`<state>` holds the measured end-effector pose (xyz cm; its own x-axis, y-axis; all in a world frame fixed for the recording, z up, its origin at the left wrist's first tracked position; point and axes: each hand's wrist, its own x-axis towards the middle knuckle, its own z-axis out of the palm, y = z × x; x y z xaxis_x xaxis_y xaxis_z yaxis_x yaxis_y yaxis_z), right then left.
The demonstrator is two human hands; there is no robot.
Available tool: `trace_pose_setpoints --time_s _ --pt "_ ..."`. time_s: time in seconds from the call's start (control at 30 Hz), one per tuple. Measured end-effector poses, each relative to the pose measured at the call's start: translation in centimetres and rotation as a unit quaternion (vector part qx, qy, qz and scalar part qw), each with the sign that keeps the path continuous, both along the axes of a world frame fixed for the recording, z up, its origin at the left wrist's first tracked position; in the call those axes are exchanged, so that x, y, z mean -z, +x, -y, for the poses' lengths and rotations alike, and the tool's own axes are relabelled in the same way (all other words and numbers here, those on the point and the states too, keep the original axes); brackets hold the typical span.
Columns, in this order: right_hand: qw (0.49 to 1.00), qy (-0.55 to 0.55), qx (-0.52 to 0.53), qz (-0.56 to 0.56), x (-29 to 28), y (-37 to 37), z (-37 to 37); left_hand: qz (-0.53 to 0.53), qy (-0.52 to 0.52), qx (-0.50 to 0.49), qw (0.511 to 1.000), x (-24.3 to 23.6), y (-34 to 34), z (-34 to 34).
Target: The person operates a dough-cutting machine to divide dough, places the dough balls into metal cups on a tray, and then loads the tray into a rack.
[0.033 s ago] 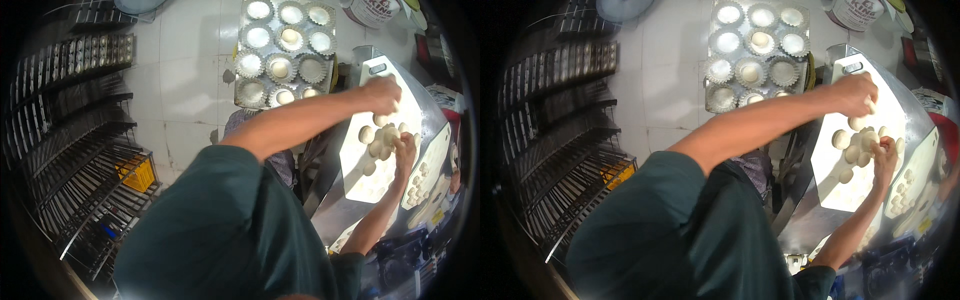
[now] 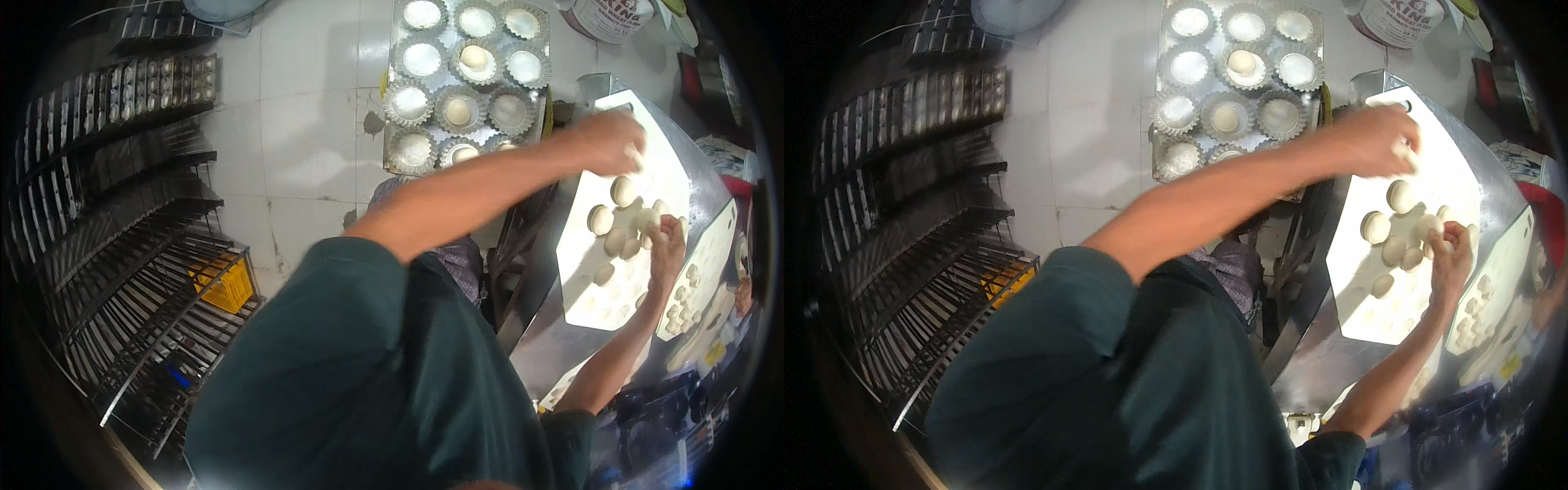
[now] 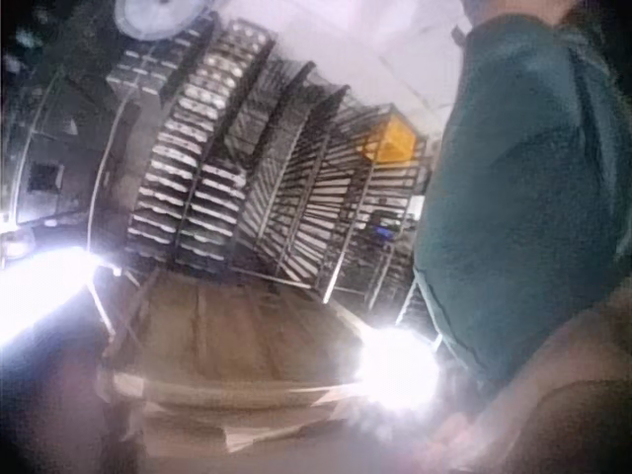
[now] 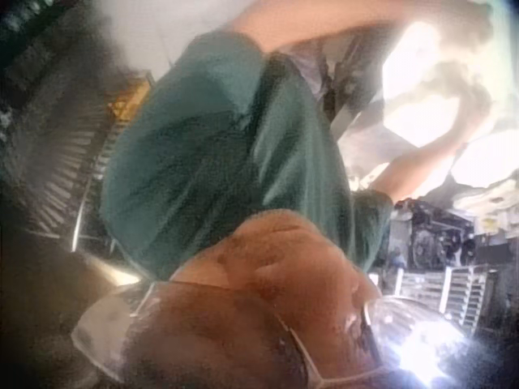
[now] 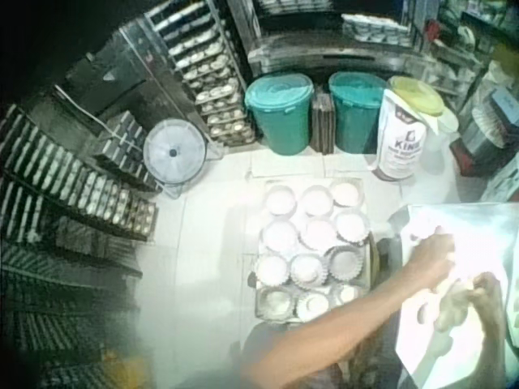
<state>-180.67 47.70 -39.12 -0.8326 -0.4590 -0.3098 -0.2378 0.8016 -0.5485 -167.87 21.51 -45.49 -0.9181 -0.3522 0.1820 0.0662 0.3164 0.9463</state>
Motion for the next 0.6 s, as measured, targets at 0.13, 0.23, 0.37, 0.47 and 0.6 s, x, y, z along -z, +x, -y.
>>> trace_pose_setpoints --time_s 0.13,0.23,0.37,0.47,0.6 --pt "0.994 -0.073 -0.053 -0.061 -4.1 5.7 7.6 0.166 0.081 -0.077 0.98 1.0 15.1 11.9" --pt "0.985 -0.089 -0.14 -0.042 0.3 12.5 15.3 0.351 -0.107 -0.152 0.918 5.4 23.4 16.5" --pt "0.986 -0.01 -0.168 -0.014 8.4 15.8 22.7 0.465 -0.127 -0.11 0.869 9.2 26.1 17.3" --pt "0.98 0.048 -0.191 -0.014 14.1 14.5 24.2 0.485 -0.13 -0.085 0.86 10.1 25.3 17.0" --pt "0.966 0.065 -0.249 -0.032 17.9 14.1 24.6 0.396 -0.183 -0.082 0.896 13.1 25.8 16.8"
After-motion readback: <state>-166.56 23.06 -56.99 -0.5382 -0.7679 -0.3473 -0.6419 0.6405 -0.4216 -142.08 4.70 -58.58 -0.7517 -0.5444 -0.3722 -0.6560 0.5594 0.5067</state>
